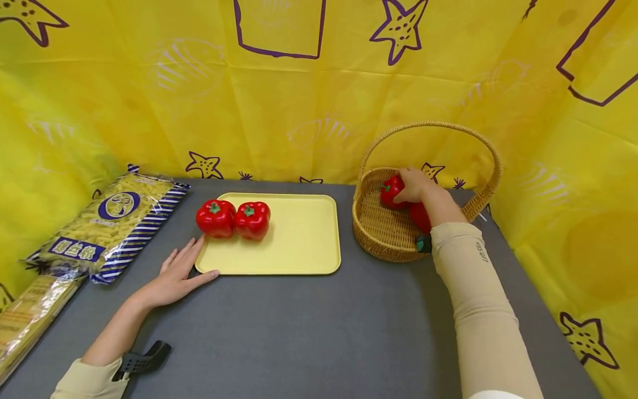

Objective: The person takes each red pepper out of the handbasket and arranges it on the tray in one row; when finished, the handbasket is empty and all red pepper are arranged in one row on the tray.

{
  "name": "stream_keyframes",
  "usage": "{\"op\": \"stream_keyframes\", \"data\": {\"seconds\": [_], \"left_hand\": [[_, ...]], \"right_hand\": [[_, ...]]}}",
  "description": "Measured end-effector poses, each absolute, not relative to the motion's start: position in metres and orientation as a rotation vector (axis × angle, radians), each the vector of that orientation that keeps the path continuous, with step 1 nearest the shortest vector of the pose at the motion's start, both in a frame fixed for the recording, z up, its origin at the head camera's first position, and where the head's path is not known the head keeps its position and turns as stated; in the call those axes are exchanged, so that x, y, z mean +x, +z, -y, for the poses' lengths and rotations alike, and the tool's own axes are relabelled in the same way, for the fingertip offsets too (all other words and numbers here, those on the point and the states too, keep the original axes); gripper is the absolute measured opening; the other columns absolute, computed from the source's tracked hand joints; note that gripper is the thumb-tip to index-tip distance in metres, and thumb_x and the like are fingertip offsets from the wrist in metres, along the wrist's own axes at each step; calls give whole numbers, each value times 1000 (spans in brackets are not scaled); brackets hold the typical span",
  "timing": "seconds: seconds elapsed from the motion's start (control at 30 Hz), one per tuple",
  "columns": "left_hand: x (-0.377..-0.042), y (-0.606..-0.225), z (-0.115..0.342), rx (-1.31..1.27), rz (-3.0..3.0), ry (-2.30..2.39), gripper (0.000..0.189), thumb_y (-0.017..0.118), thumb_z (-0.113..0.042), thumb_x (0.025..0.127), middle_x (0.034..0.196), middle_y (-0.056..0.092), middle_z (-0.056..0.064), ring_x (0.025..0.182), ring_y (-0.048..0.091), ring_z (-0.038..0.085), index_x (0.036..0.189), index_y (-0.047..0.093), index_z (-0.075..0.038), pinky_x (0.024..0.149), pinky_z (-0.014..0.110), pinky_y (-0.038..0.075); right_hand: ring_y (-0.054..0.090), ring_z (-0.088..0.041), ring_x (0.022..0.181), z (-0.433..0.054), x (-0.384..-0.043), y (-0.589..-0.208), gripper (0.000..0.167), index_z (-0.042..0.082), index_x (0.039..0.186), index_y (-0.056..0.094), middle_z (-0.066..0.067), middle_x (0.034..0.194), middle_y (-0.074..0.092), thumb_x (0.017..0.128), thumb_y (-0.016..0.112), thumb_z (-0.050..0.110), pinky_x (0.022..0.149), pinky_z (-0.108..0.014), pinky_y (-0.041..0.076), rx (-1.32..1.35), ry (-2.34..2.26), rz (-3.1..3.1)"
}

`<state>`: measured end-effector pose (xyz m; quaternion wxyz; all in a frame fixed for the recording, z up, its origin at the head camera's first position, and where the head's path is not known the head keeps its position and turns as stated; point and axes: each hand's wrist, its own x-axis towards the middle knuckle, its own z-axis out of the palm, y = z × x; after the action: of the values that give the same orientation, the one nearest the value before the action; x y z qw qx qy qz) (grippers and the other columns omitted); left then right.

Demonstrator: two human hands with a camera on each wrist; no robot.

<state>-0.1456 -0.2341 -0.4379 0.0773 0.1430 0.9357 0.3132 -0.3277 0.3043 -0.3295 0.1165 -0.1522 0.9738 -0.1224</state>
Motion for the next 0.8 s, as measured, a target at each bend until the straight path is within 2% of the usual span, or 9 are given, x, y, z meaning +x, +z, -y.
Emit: {"op": "stream_keyframes", "data": {"seconds": [0.23,0.47,0.8], "left_hand": [[-145,-437,234,426,-2799,947,94,59,-49,94,161,9,20,146,2,42,156,7,-4,110,63,-5],[-145,-437,234,430,-2798,951,93,59,-48,94,161,9,20,146,2,42,156,7,-3,110,63,-5],[-146,-436,234,439,-2811,937,92,60,-47,94,161,10,19,146,3,42,156,8,-3,110,63,-4]], "right_hand": [[45,-49,112,-300,-332,-333,63,-16,124,41,-36,121,47,80,75,12,98,-57,36,-502,-366,-2871],[37,-52,123,-299,-331,-333,70,-10,138,37,-37,135,38,82,74,11,101,-62,33,-467,-370,-2834],[46,-48,119,-300,-326,-323,65,-11,131,42,-33,129,47,82,77,13,98,-58,39,-566,-462,-2841]]}}
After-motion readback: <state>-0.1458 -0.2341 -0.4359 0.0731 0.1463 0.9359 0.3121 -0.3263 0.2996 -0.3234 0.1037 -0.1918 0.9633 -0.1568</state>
